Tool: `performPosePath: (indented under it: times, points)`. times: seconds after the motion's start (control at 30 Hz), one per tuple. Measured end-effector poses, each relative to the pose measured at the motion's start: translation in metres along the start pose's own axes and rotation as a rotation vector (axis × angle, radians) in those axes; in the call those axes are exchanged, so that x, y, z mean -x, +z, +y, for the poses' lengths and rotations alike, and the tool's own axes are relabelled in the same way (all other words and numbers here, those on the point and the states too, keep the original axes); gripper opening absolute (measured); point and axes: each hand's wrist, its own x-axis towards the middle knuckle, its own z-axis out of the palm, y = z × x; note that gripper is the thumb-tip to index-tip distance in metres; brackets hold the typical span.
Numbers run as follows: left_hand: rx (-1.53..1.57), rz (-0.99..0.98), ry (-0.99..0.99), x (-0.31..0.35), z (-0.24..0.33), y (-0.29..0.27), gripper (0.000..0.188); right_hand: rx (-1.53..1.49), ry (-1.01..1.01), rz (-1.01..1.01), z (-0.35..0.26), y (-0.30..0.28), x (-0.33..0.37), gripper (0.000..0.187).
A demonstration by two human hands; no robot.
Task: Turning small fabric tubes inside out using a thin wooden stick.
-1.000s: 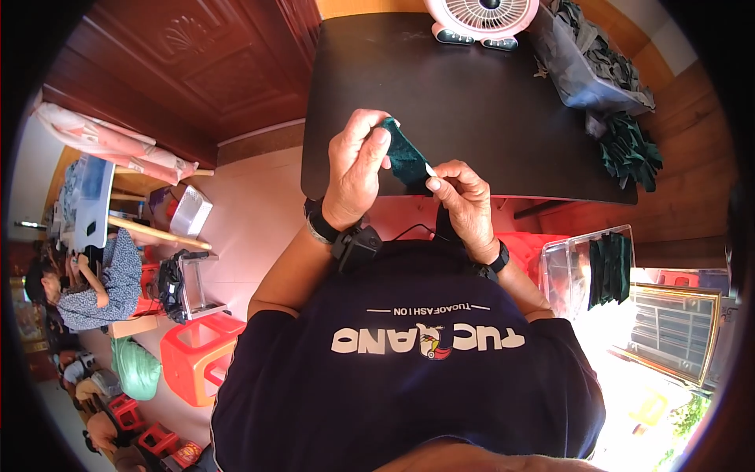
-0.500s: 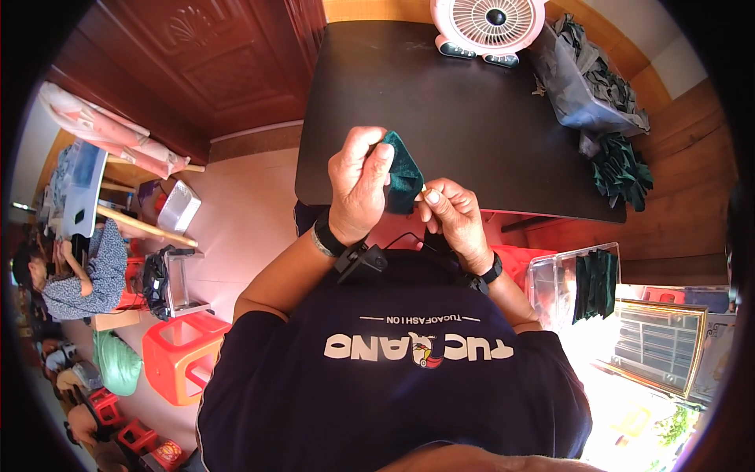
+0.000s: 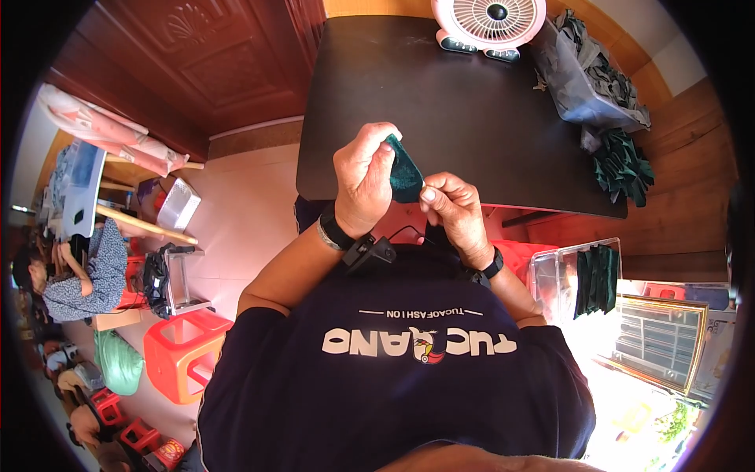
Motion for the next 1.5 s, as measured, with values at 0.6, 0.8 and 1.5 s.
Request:
performPosePath:
  times: [0.6, 0.8, 1.5]
  points:
    - [0.652, -0.373, -0.624, -0.047, -0.012, -0.041, 0.021, 0.016, 0.041, -0.040, -0.019, -0.011, -0.022, 0.028]
    - [0.634, -0.249, -0.564, -0.046, -0.021, -0.037, 0.025, -0.234, 0.180, -0.215, -0.015, -0.013, -0.019, 0.030]
    - [0.800, -0.375, -0.550, -0.035, -0.027, -0.020, 0.016, -0.407, 0.227, -0.278, 0.001, 0.001, -0.008, 0.030]
